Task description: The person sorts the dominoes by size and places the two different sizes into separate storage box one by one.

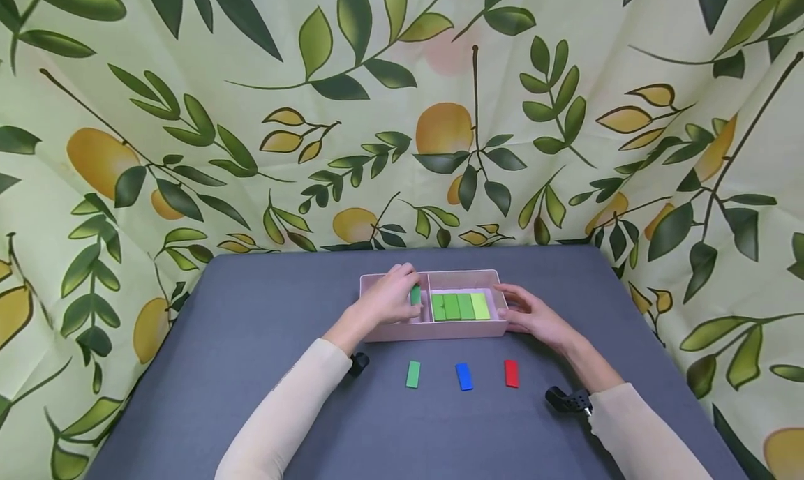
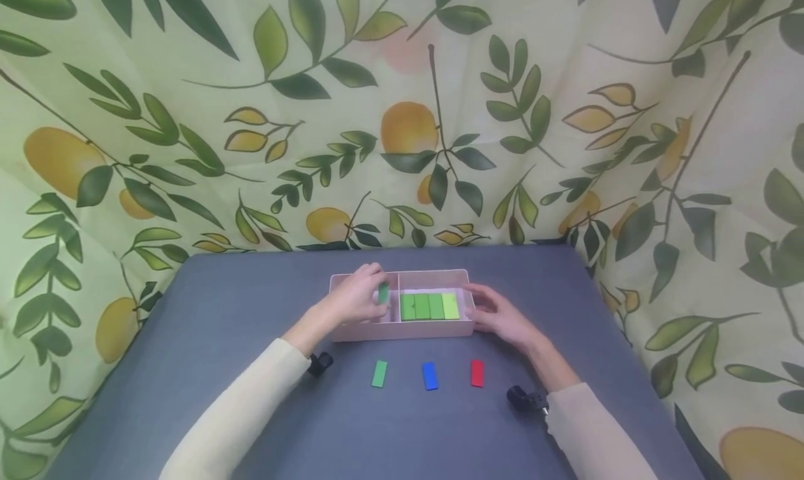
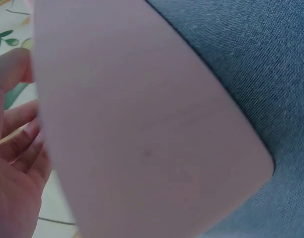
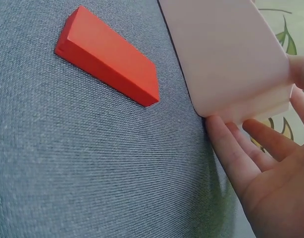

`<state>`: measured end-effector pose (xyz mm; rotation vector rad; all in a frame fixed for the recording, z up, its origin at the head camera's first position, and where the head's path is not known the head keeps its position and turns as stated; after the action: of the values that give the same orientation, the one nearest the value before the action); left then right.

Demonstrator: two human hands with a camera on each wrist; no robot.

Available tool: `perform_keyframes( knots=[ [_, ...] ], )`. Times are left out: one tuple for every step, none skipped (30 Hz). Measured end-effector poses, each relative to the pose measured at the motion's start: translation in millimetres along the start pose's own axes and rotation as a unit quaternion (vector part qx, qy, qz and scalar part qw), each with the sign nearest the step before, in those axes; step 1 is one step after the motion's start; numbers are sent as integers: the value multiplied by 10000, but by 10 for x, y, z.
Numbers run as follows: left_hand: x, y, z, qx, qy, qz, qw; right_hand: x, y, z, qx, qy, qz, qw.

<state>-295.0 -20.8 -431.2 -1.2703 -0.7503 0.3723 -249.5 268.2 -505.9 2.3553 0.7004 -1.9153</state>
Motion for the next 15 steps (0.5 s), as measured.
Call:
perform_keyframes(
  knots=[
    [-12,24,13,-53,-41,-35,10000,4,3,0,-4,0,9,10000],
    [-24,52,26,-97,-53,-47,9999,8,6,0,2,5,-7,10000],
    [-34,74,37,-125,-61,-56,9999,9,8,1,7,1,-19,10000],
    [-43,93,46,-140,-65,-83,9998,8,10,1,9,-6,-26,10000],
    [-53,113,55,-152,-79,-115,9998,7,10,1,14,-9,-49,10000],
    [-63,134,64,-163,-85,-136,9997,6,10,1,16,-7,-42,10000],
    [-75,159,76,-186,-84,-138,9997,5,9,-1,17,-3,-43,10000],
    [-84,185,87,-231,-101,-145,9996,5,7,-4,25,9,-29,10000],
    [-91,208,102,-262,-100,-165,9995,5,4,-8,29,22,-8,10000],
    [-101,230,111,-287,-86,-180,9994,2,8,-5,22,39,-6,10000],
    [-110,254,122,-307,-60,-172,9994,0,10,-2,19,53,-6,10000],
    [-116,278,135,-338,-20,-164,9993,-3,13,-2,18,67,6,10000],
    [-121,302,150,-373,24,-153,9992,-4,15,-2,20,75,3,10000],
    [-122,323,164,-401,57,-153,9991,-6,17,-4,24,79,12,10000],
    [-127,345,180,-423,81,-157,9990,-8,19,-5,20,75,19,10000]
  ],
)
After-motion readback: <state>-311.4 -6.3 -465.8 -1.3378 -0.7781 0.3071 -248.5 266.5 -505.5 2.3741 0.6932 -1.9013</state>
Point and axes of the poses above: each hand's wrist, its own z-axis towards the middle knuckle, its own y-axis out of the palm, x = y × z, the point moved 5 cm from there along z, towards the middle knuckle, and after that the axes turned 6 degrees about y, right-handed, at the moved point
